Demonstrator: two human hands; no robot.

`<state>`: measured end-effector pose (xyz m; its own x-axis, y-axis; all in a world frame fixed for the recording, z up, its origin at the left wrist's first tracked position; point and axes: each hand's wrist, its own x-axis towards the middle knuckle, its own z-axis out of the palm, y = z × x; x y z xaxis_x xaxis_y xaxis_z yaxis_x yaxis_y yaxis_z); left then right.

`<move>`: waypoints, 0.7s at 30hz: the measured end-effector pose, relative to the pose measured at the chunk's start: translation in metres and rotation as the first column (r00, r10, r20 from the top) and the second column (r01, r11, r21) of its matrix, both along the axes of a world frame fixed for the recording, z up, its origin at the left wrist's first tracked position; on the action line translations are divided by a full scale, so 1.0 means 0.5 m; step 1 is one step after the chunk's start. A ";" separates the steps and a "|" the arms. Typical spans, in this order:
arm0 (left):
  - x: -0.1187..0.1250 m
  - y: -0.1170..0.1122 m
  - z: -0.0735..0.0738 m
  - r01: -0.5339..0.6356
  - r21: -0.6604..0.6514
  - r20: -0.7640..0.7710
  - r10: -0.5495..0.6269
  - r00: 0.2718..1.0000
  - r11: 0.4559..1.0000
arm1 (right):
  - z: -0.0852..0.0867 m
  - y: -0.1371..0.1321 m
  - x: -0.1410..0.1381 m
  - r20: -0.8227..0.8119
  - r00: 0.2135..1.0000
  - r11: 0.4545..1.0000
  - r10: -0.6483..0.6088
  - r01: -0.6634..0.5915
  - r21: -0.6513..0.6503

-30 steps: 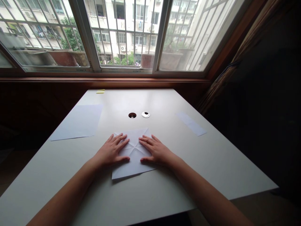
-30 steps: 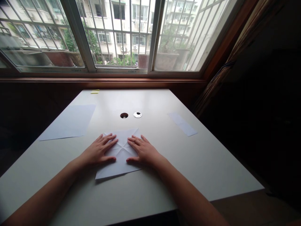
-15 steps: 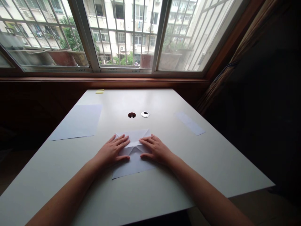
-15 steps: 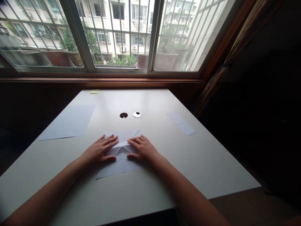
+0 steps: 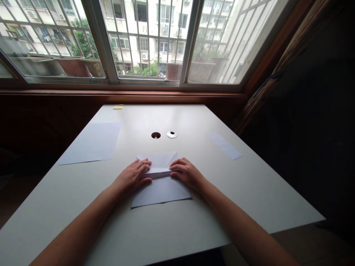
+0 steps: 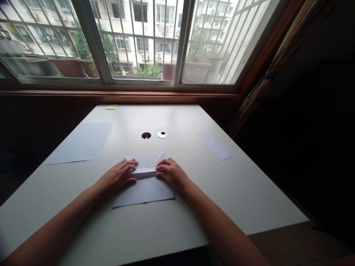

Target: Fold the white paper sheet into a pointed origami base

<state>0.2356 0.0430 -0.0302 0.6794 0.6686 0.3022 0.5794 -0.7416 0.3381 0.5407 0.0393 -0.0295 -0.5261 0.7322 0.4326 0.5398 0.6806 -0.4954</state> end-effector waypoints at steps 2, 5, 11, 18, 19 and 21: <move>0.000 0.000 -0.001 0.003 -0.020 0.016 -0.003 1.000 1.000 | -0.002 0.001 0.001 -0.016 1.000 1.000 0.000 0.000 -0.013; 0.001 0.001 -0.003 0.023 -0.038 0.012 -0.023 1.000 0.999 | -0.005 0.002 0.001 -0.030 1.000 1.000 -0.001 0.000 -0.023; 0.010 -0.002 0.012 0.041 0.058 0.032 -0.043 0.999 0.997 | -0.006 0.000 0.004 -0.013 1.000 1.000 -0.026 0.026 0.017; 0.014 -0.010 0.025 -0.100 0.230 0.050 0.091 0.995 0.968 | -0.002 0.000 0.004 -0.012 0.999 0.997 -0.053 0.054 0.051; 0.014 -0.010 0.023 -0.109 0.224 0.078 0.093 0.993 0.968 | -0.001 0.001 0.005 -0.022 0.998 0.997 -0.056 0.057 0.049; 0.013 -0.006 0.020 -0.133 0.198 0.153 0.103 0.983 0.971 | -0.001 0.003 0.007 -0.046 0.996 0.996 -0.072 0.074 0.041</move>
